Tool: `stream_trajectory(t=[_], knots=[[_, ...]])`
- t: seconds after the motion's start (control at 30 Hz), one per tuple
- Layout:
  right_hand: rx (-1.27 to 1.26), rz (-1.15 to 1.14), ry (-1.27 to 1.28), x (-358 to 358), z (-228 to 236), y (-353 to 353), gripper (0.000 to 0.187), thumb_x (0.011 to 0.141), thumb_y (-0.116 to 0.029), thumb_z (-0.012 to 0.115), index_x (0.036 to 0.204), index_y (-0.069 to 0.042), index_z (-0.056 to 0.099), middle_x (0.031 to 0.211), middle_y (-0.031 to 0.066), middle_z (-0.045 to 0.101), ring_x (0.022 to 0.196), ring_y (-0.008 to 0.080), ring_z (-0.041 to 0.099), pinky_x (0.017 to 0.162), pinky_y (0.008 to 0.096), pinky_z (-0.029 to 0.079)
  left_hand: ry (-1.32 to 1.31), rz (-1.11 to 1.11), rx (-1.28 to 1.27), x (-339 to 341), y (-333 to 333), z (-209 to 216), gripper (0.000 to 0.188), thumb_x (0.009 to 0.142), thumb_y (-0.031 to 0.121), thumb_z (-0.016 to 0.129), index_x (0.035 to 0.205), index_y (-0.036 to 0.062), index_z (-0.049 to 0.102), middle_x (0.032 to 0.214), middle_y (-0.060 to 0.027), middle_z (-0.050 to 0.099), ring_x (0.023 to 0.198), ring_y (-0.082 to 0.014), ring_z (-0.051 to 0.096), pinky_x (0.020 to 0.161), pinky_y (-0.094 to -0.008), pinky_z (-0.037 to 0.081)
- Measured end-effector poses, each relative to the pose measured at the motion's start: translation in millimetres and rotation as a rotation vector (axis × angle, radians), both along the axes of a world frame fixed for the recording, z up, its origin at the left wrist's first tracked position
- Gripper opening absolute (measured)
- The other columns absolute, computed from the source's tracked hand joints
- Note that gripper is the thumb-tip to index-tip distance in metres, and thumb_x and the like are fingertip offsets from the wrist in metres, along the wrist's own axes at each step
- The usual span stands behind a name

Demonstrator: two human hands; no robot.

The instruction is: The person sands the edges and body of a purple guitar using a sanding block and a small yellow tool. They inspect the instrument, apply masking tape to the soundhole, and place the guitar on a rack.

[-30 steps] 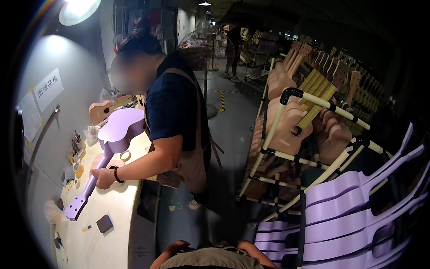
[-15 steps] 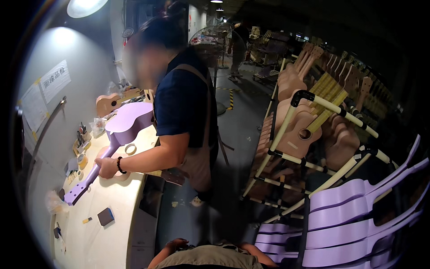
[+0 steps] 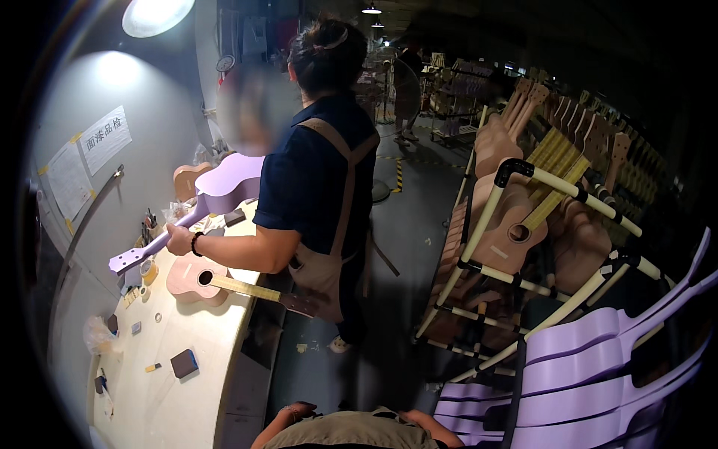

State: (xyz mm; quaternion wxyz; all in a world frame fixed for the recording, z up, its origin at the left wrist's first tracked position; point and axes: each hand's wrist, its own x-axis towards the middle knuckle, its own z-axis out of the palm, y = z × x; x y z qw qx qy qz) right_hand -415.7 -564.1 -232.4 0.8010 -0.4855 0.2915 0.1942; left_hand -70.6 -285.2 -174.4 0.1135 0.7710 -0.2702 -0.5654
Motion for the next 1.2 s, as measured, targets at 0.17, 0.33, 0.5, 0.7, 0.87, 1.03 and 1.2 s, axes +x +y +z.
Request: stream_trajectory(t=[0.17, 0.33, 0.5, 0.7, 0.87, 1.03, 1.2], knots=[[0.107, -0.041, -0.149, 17.1, 82.3, 13.8, 0.038, 0.088, -0.033, 0.051, 0.113, -0.005, 0.056, 0.103, 0.0099, 0.061, 0.088, 0.0173, 0.057, 0.077, 0.0313, 0.045, 0.119, 0.393, 0.121, -5.5, 4.5, 13.1, 0.046, 0.084, 0.038, 0.054, 0.115, 0.0038, 0.056, 0.116, -0.0088, 0.057, 0.102, -0.0201, 0.054, 0.086, -0.0325, 0.042], [-0.046, 0.053, -0.205, 16.0, 114.7, 24.4, 0.035, 0.092, -0.028, 0.044, 0.12, -0.008, 0.052, 0.107, 0.0123, 0.06, 0.088, 0.0189, 0.057, 0.077, 0.031, 0.045, 0.086, 0.341, 0.078, -5.3, 16.8, 3.2, 0.048, 0.082, 0.042, 0.055, 0.113, 0.0046, 0.057, 0.11, -0.0075, 0.061, 0.098, -0.0197, 0.057, 0.081, -0.0355, 0.043], [-0.633, 0.393, 0.065, -6.8, -13.6, 6.5, 0.036, 0.091, -0.034, 0.045, 0.111, -0.007, 0.058, 0.103, 0.0153, 0.061, 0.083, 0.0223, 0.06, 0.073, 0.0324, 0.046, 0.136, 0.351, 0.104, -12.7, 11.2, -2.6, 0.05, 0.082, 0.043, 0.054, 0.113, 0.0038, 0.057, 0.108, -0.0073, 0.061, 0.096, -0.0198, 0.057, 0.08, -0.0354, 0.044], [-0.639, 0.355, 0.482, 15.5, -2.6, 13.5, 0.049, 0.086, -0.05, 0.045, 0.102, -0.007, 0.062, 0.097, 0.0177, 0.062, 0.082, 0.0272, 0.06, 0.072, 0.0352, 0.046, 0.153, 0.423, 0.159, -15.3, 18.8, -4.1, 0.042, 0.085, 0.035, 0.054, 0.107, 0.0003, 0.06, 0.104, -0.008, 0.063, 0.092, -0.0174, 0.059, 0.079, -0.0301, 0.044], [-0.609, 0.248, 0.286, 4.6, -13.5, 15.4, 0.045, 0.087, -0.048, 0.044, 0.103, -0.009, 0.062, 0.098, 0.0169, 0.062, 0.085, 0.0269, 0.059, 0.074, 0.0346, 0.045, 0.209, 0.465, 0.133, -18.0, 20.1, 7.9, 0.044, 0.085, 0.035, 0.053, 0.113, 0.0004, 0.057, 0.106, -0.0078, 0.062, 0.094, -0.0177, 0.058, 0.08, -0.0301, 0.044], [-0.587, 0.286, 0.327, 3.1, -14.0, 14.3, 0.044, 0.087, -0.047, 0.045, 0.104, -0.01, 0.062, 0.098, 0.0161, 0.062, 0.086, 0.026, 0.059, 0.075, 0.0339, 0.045, 0.224, 0.488, 0.146, -20.5, 14.9, 31.7, 0.044, 0.085, 0.033, 0.054, 0.115, 0.0001, 0.055, 0.108, -0.0082, 0.062, 0.098, -0.0188, 0.058, 0.082, -0.0304, 0.044], [-0.573, 0.305, 0.328, -0.1, -13.0, 15.5, 0.043, 0.087, -0.047, 0.045, 0.104, -0.011, 0.062, 0.098, 0.0154, 0.062, 0.086, 0.0252, 0.059, 0.075, 0.0333, 0.045, 0.235, 0.5, 0.135, -21.3, 19.6, 17.2, 0.043, 0.084, 0.03, 0.057, 0.115, -0.0004, 0.055, 0.108, -0.0093, 0.061, 0.097, -0.0199, 0.058, 0.082, -0.0299, 0.045]])
